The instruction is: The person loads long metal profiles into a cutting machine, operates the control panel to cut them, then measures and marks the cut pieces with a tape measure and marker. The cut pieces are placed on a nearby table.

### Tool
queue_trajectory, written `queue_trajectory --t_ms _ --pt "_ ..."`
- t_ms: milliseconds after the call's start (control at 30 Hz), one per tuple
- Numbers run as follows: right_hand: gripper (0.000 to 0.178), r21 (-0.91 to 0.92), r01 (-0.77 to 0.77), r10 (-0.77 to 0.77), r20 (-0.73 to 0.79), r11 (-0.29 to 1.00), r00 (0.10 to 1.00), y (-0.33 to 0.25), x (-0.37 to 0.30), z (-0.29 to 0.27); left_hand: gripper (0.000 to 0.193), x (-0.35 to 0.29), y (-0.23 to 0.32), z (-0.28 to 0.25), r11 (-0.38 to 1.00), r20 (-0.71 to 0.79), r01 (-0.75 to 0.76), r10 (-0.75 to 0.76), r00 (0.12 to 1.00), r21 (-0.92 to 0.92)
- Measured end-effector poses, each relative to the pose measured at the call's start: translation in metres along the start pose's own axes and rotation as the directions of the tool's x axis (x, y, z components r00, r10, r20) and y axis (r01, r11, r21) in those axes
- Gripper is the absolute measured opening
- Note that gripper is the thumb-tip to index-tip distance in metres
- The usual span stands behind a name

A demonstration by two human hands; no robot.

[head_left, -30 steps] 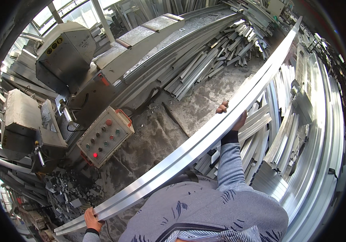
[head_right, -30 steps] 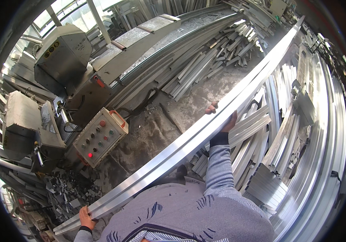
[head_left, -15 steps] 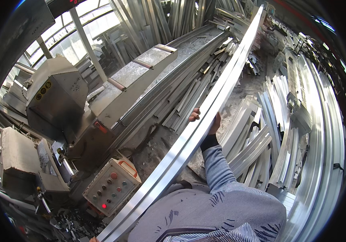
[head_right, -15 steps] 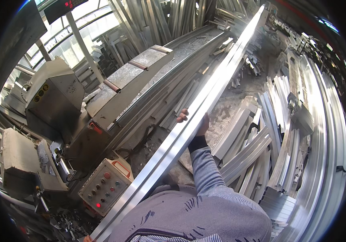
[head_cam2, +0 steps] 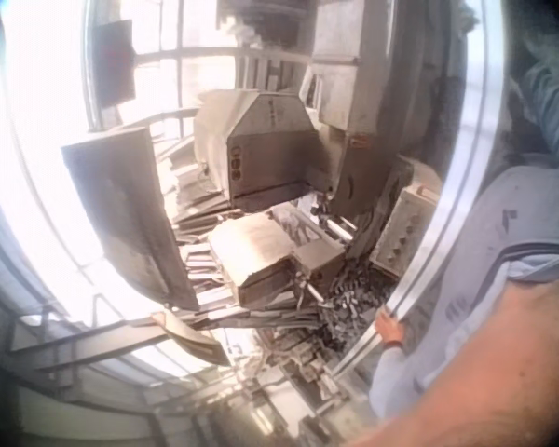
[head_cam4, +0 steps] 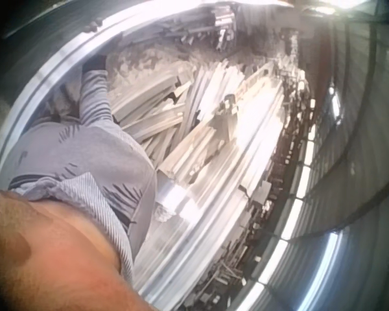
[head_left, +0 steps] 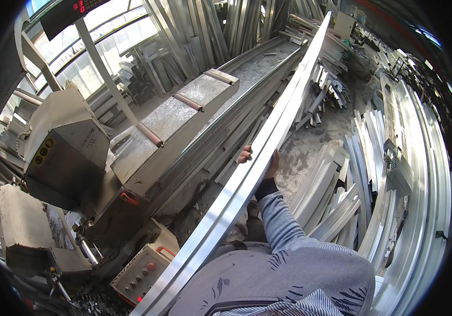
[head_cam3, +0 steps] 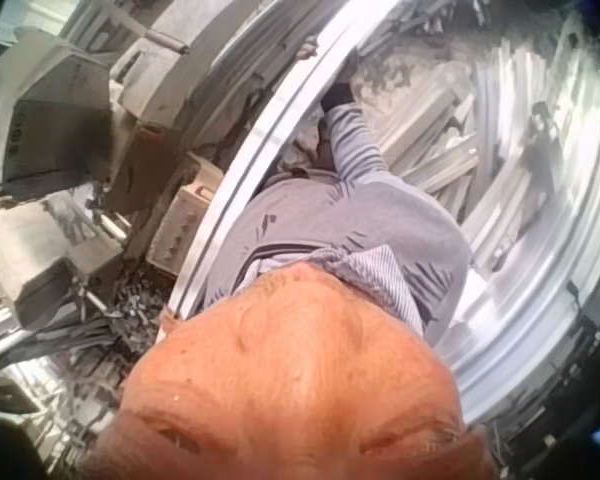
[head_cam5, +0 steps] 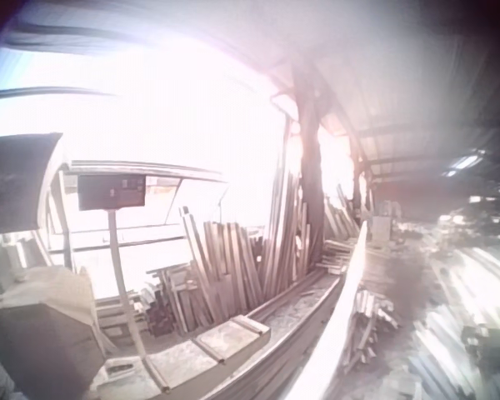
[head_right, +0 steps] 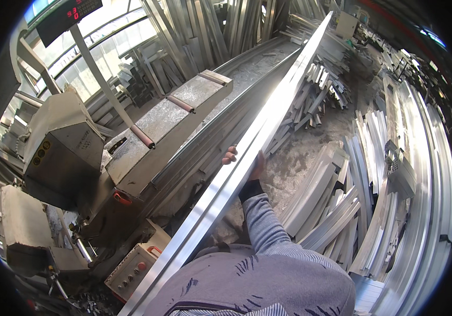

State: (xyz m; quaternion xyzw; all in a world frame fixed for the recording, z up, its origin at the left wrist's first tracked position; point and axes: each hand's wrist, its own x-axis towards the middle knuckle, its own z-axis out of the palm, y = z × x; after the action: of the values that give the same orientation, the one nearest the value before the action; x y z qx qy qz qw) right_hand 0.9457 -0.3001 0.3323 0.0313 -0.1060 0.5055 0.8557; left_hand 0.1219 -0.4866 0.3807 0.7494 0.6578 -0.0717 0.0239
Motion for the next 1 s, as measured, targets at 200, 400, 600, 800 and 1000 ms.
queue_trajectory --t_ms 200,400,600,800,1000 --pt "0.082 -0.008 -0.018 0.018 0.007 1.000 1.000 -0.057 0.094 -0.029 0.073 0.043 0.095 -0.023 0.998 0.021 0.018 -0.019 1.000 0.056" --pt "0.077 0.080 0.009 -0.009 0.011 0.997 1.000 -0.129 0.181 -0.056 0.088 0.090 0.207 -0.063 0.982 0.222 0.095 -0.131 0.966 0.165" --pt "0.083 -0.046 0.054 -0.059 -0.117 0.997 0.991 -0.184 0.253 -0.087 0.081 0.149 0.299 -0.108 0.998 0.188 -0.028 0.016 0.982 0.061" --pt "0.079 -0.066 0.067 -0.077 -0.166 0.996 0.983 -0.216 0.309 -0.102 0.071 0.252 0.390 -0.150 0.925 0.307 -0.158 0.271 0.912 -0.346" --pt "0.085 -0.223 0.026 -0.085 -0.263 0.975 0.961 -0.231 0.346 -0.083 0.048 0.349 0.445 -0.136 0.797 0.467 -0.058 0.409 0.784 -0.601"
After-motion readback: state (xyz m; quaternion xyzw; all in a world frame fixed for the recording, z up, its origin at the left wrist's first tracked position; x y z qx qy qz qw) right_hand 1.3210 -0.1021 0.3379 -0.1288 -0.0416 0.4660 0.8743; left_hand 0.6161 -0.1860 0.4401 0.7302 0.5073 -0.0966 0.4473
